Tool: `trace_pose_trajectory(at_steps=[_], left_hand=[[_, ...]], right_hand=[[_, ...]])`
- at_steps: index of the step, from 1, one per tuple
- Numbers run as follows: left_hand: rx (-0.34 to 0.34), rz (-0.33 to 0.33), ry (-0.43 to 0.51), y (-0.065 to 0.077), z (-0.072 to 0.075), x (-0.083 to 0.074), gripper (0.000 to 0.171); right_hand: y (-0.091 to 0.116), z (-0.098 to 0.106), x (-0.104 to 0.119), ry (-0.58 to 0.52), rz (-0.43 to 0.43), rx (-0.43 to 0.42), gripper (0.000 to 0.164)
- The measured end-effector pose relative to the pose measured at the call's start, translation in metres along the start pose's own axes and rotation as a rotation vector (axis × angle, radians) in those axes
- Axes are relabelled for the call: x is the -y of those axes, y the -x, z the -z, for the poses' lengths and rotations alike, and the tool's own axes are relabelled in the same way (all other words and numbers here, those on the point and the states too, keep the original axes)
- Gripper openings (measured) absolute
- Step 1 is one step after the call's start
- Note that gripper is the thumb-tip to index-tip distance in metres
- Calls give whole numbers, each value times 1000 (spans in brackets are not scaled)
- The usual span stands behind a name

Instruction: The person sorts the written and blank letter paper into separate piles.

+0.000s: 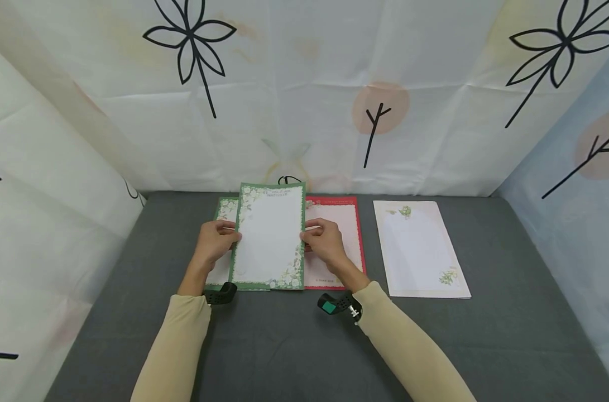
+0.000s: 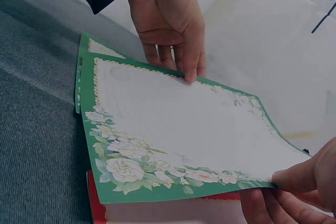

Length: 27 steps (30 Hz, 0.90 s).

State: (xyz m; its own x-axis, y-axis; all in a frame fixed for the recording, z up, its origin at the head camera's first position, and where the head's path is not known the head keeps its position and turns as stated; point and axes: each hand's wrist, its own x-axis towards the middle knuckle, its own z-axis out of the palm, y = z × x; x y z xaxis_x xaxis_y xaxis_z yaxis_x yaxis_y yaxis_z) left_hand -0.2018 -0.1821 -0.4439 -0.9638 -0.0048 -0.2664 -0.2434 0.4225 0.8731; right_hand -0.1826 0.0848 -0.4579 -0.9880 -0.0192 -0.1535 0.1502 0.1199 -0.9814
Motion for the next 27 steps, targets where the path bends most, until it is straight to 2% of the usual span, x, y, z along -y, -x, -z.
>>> trace_pose_trajectory(at_steps=[11, 20, 27], left_hand=[[-115, 8, -255, -1, 0, 4, 50], [-162, 6, -345, -4, -2, 7, 53], [-249, -20, -468, -7, -1, 10, 58]], right_hand=[[-9, -19, 1, 35, -14, 1, 26], [-14, -29, 1, 87, -14, -15, 23], [-18, -36, -1, 103, -20, -24, 21]])
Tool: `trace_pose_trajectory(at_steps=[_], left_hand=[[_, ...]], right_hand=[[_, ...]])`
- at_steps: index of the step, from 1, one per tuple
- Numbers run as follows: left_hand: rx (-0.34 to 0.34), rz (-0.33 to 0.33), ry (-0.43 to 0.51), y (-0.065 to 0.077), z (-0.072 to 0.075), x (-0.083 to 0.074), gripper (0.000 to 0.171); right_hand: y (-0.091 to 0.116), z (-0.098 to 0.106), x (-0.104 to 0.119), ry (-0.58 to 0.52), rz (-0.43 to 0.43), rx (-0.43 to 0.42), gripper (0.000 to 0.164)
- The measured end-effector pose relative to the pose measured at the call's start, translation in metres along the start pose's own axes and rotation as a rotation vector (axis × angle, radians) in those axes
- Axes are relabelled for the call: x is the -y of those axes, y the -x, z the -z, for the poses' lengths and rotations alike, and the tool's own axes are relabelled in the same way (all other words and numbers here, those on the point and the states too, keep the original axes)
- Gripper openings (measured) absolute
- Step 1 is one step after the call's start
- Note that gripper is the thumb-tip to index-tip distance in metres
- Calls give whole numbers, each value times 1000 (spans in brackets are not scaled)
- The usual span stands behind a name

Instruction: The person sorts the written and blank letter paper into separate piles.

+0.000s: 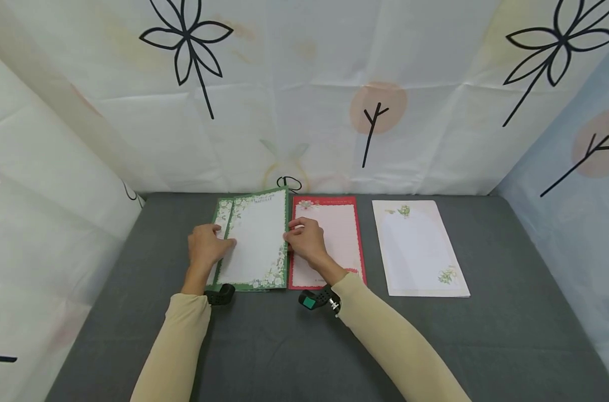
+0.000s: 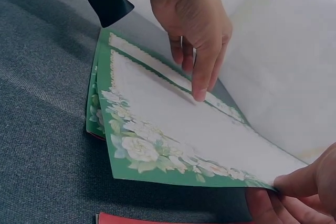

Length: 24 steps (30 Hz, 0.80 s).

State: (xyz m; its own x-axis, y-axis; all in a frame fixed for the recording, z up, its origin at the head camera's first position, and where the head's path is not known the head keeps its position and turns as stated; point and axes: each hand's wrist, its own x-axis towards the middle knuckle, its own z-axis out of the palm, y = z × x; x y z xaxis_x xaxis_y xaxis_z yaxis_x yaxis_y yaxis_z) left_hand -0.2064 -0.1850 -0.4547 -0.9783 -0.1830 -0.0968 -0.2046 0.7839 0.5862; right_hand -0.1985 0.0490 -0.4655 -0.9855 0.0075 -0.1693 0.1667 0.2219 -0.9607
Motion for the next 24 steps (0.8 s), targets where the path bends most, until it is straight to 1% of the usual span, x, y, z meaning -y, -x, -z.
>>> trace_pose_trajectory(at_steps=[3, 7, 13, 18, 21, 24], left_hand=[[-22, 14, -13, -2, 0, 2, 65], [2, 50, 23, -5, 0, 7, 71], [33, 106, 122, -5, 3, 10, 70], [39, 134, 148, -4, 6, 8, 69], [32, 140, 164, -3, 7, 7, 69], [26, 138, 161, -3, 7, 8, 68]], right_hand=[[-1, -1, 0, 18, 0, -13, 21], [0, -3, 2, 56, 1, -18, 22], [3, -6, 7, 99, 3, 53, 32], [4, -10, 10, 160, -14, 115, 39], [4, -13, 11, 203, -13, 141, 42], [3, -15, 11, 231, -10, 160, 44]])
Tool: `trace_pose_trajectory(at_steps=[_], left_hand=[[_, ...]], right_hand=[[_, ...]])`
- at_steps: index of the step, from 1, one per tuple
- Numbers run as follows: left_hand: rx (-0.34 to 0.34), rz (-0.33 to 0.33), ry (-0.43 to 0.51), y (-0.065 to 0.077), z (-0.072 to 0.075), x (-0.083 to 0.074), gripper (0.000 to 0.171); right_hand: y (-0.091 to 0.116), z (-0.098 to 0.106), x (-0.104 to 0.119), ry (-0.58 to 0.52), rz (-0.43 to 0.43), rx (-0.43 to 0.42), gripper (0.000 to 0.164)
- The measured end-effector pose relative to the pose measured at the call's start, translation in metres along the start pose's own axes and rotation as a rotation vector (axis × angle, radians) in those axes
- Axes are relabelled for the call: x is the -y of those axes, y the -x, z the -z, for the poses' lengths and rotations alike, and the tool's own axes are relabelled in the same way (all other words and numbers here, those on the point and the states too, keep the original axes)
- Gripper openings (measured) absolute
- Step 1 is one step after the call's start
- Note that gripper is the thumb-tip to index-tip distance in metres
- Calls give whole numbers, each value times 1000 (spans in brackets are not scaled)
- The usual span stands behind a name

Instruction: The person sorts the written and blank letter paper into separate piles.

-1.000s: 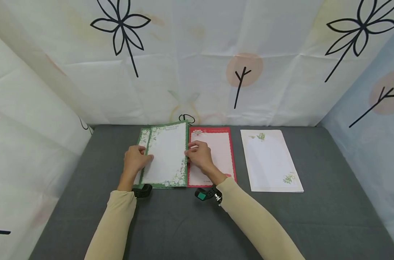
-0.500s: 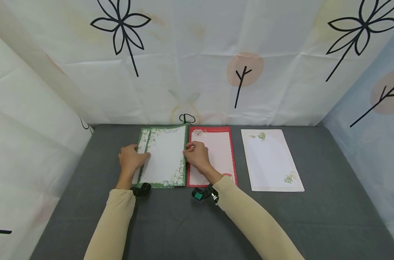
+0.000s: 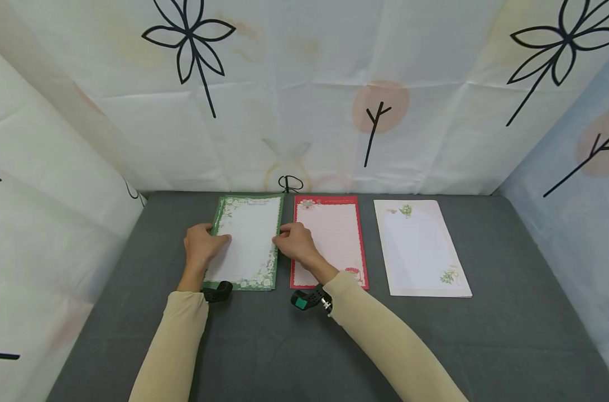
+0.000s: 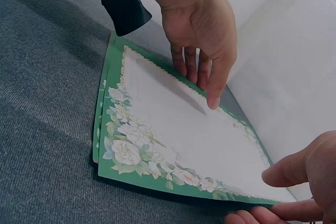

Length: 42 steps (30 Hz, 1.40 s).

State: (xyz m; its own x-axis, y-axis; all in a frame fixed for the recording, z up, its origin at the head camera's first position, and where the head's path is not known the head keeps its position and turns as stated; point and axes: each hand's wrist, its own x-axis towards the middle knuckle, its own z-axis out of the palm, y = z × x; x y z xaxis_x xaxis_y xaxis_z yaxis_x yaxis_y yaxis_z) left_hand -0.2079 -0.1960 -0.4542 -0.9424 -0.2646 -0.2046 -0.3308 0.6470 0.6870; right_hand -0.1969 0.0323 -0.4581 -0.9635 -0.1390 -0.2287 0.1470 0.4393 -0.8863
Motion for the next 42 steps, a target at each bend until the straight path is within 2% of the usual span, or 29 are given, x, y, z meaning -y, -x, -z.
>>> trace_pose_trajectory(at_steps=[5, 10, 16, 22, 26, 29, 32, 35, 39, 42], left_hand=[[0, -10, -8, -1, 0, 1, 65], [-8, -12, -4, -2, 0, 2, 62], [-34, -10, 4, -1, 0, 2, 60], [-45, -14, 6, -1, 0, 3, 58], [-41, -17, 5, 0, 1, 3, 57], [-37, -10, 10, 1, 2, 3, 58], [-34, -1, 11, 2, 2, 2, 58], [-37, 1, 13, 2, 3, 2, 57], [-43, -3, 12, 2, 3, 1, 56], [-38, -6, 9, 2, 4, 2, 57]], right_hand=[[-1, -2, 1, 27, 10, 36, 48], [-2, -2, 3, 41, 45, 79, 20], [-2, -3, 5, 34, 30, 107, 29], [-2, -5, 4, 17, 9, 90, 35], [-4, -7, 2, 19, 20, 82, 18], [-5, -7, 2, 28, 34, 84, 34], [-5, -7, 2, 21, 38, 83, 38], [-5, -7, 3, 20, 36, 88, 35], [-4, -6, 3, 18, 17, 94, 14], [-3, -6, 4, 12, 12, 90, 29]])
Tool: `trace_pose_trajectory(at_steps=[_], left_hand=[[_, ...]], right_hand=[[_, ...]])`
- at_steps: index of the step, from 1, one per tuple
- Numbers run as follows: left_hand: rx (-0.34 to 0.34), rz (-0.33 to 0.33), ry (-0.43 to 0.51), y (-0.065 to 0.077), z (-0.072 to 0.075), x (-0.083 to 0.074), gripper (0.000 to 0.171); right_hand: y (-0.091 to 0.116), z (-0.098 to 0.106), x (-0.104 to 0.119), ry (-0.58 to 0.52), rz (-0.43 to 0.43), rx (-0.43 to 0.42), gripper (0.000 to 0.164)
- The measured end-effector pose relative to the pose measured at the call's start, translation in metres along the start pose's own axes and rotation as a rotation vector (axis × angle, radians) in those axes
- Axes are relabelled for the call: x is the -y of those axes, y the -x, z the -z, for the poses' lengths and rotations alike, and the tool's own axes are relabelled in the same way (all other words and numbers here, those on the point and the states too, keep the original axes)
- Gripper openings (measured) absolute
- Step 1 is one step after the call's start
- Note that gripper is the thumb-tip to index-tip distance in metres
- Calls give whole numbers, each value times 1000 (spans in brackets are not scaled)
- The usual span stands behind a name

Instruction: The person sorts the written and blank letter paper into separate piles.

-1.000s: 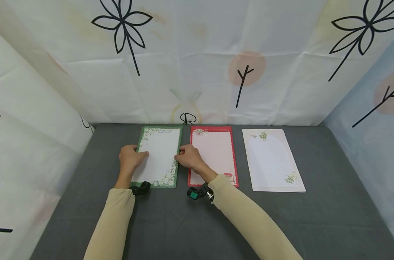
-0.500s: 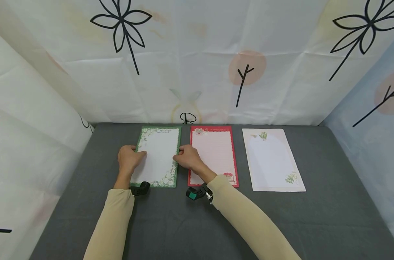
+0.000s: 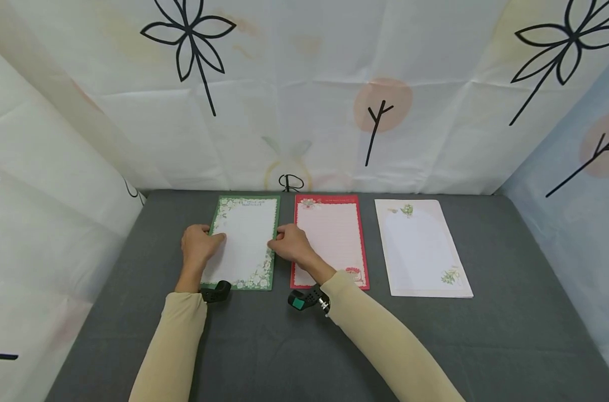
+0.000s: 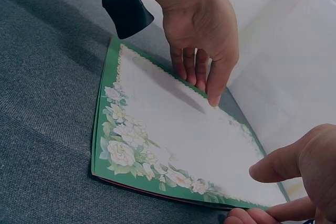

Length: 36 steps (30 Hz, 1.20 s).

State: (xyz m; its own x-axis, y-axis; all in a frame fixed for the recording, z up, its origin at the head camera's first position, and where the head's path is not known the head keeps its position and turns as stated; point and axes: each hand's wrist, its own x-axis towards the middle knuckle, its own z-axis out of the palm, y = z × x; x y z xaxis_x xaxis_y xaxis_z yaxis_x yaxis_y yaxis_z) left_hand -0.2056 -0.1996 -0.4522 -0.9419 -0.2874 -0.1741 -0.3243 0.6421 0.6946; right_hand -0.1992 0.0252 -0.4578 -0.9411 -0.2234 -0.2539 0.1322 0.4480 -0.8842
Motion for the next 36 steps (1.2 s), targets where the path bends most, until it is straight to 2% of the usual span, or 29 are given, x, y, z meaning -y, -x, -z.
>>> trace_pose_trajectory(at_steps=[3, 8, 12, 18, 25, 30, 36], left_hand=[[6, 1, 4, -1, 1, 0, 58], [-16, -8, 3, 0, 1, -2, 58], [-46, -39, 3, 3, 0, -7, 57], [-32, -91, 40, 10, -4, -20, 59], [-8, -155, 88, 21, -20, -33, 54], [39, -195, 135, 27, -34, -42, 52], [74, -228, 148, 32, -50, -51, 51]], right_hand=[[2, 2, 2, -2, 20, -8, 23], [7, 9, 4, 16, 51, -30, 22], [12, 16, 3, 8, 48, -47, 50], [19, 28, -3, 13, 96, -66, 47], [29, 43, -9, 5, 115, -115, 44], [33, 52, -13, 4, 117, -158, 43], [38, 60, -18, 1, 126, -192, 40]])
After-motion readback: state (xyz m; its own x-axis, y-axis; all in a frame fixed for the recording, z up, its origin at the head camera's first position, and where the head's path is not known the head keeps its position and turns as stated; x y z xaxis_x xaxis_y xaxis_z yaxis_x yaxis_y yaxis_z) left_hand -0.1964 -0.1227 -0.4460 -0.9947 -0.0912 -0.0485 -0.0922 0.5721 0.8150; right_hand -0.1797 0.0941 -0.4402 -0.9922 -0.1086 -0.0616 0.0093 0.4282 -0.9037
